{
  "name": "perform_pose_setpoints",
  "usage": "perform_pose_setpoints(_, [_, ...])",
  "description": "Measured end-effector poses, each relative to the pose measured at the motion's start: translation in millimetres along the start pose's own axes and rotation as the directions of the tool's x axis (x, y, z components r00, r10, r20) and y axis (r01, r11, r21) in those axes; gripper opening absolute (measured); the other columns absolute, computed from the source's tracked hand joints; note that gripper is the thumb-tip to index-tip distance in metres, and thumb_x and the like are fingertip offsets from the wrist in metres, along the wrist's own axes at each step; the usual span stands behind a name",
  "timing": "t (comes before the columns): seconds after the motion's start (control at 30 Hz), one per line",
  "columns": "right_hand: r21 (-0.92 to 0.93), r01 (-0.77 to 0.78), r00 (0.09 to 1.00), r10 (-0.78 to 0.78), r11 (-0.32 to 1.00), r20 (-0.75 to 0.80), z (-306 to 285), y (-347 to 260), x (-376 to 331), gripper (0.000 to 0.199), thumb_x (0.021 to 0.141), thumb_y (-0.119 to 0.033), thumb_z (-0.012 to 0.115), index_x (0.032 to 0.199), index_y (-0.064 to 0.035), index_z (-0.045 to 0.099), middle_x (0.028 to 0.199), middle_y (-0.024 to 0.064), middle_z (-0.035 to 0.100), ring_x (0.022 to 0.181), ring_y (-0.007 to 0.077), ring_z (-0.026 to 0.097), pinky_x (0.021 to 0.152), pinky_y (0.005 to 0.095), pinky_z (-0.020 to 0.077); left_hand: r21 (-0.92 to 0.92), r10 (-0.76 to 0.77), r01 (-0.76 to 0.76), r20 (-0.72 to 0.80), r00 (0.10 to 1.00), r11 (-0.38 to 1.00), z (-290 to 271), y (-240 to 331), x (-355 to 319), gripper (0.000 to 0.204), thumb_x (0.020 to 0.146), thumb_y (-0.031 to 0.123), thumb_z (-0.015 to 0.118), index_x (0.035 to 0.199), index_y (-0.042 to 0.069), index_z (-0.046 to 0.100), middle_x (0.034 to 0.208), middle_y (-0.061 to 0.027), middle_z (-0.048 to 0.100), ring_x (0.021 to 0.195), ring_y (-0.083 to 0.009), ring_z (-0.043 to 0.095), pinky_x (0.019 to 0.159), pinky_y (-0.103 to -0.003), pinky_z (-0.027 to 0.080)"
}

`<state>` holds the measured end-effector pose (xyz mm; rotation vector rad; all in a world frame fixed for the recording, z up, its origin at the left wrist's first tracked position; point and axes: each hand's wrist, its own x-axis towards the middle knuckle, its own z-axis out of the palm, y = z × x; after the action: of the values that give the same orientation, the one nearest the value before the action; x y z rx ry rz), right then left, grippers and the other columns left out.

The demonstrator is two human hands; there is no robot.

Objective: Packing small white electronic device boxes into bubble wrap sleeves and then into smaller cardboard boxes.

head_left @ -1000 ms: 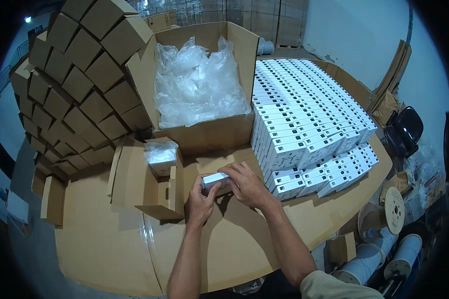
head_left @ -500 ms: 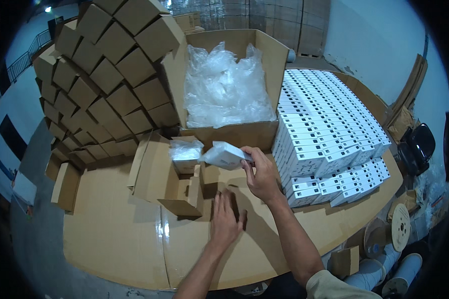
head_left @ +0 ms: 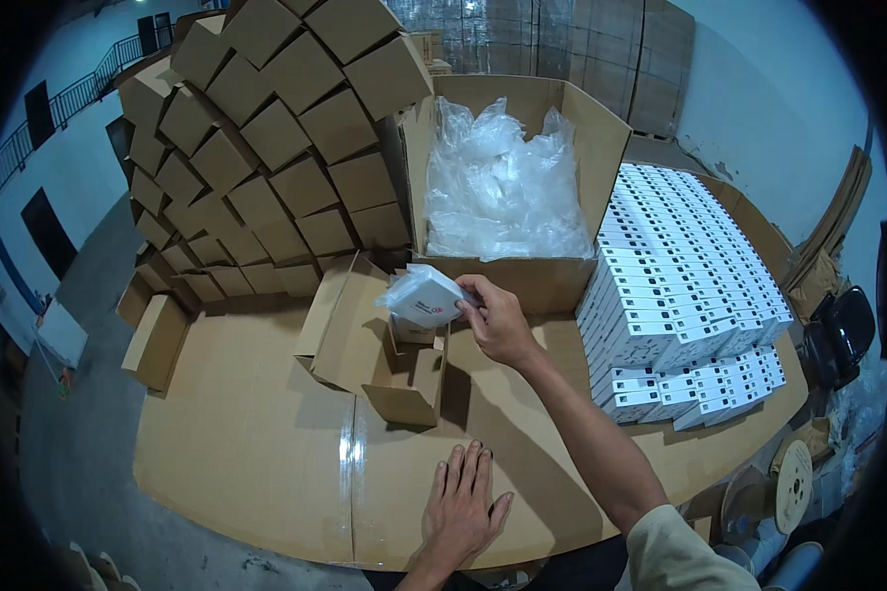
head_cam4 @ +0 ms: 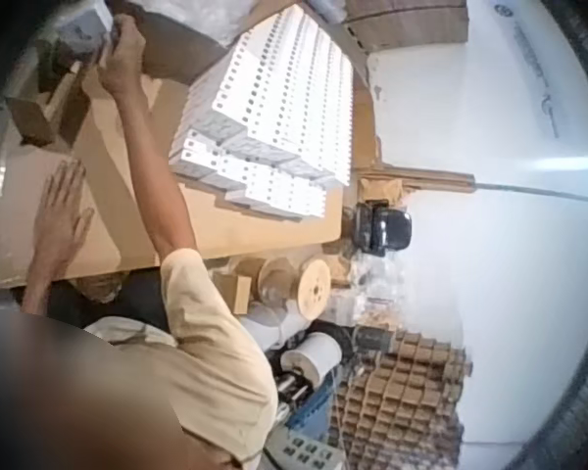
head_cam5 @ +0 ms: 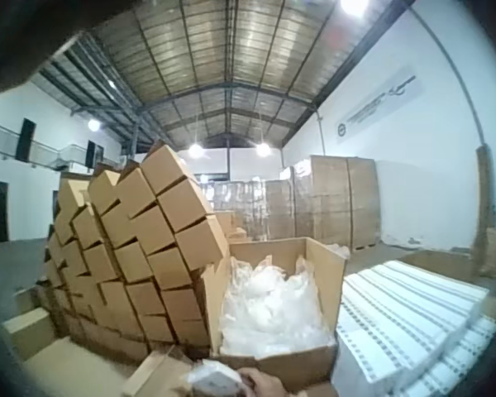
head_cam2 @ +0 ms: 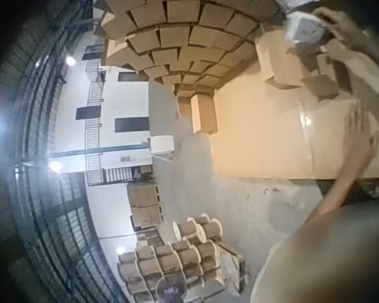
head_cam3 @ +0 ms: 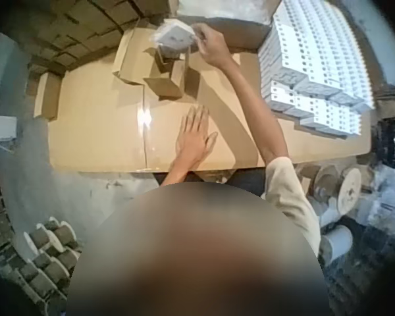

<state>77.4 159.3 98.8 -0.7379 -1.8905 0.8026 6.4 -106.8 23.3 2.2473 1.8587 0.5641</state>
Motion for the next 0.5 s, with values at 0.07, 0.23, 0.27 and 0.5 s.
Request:
perform_pose_setpoints(0.07, [-0.099,0.048,0.997,-0.042,0.994,0.062,-2,0,2,0.023,0.095,0.001,0.058,0.118,0.003,0.056,0.104,0.0179,0.066,0.093,0.0238,0.069,0.079,0.036,0.0581,-0.002,-0.002,0.002,0.003,1.0,1.0,1,0,-1,0.074,0.094,0.046,0.057,0.148,-0.001,0.039,0.154,-0.0213,0.037,0.145,-0.0391,0.03,0.118,-0.054,0.023])
perform_pose_setpoints(0.23, [-0.217,0.245,0.965,-0.218,0.945,0.143,2,-7,8,0.026,0.091,-0.001,0.061,0.117,-0.0005,0.057,0.105,0.023,0.063,0.094,0.0429,0.063,0.081,0.0464,0.0515,-0.018,-0.004,0.004,-0.005,1.0,1.0,0,0,1,0.073,0.093,0.046,0.058,0.147,-0.001,0.04,0.153,-0.0207,0.038,0.144,-0.0393,0.032,0.118,-0.054,0.024])
perform_pose_setpoints(0.27, [-0.288,0.216,0.968,-0.167,0.933,0.185,2,-8,9,0.02,0.091,-0.002,0.06,0.111,0.0006,0.056,0.104,0.0227,0.062,0.096,0.0435,0.061,0.083,0.0482,0.0506,-0.025,-0.001,0.001,-0.012,1.0,1.0,1,1,1,0.073,0.093,0.045,0.058,0.146,-0.001,0.04,0.153,-0.0211,0.039,0.143,-0.0397,0.033,0.118,-0.054,0.024])
perform_pose_setpoints(0.5, [-0.573,0.277,0.94,-0.092,0.771,0.33,10,-14,16,0.02,0.087,-0.001,0.058,0.106,-0.0004,0.055,0.103,0.0211,0.06,0.1,0.0394,0.061,0.087,0.0474,0.0535,-0.049,-0.011,0.011,-0.002,1.0,0.999,-3,2,4,0.074,0.092,0.045,0.059,0.145,-0.002,0.041,0.151,-0.0211,0.04,0.142,-0.0416,0.034,0.117,-0.054,0.025])
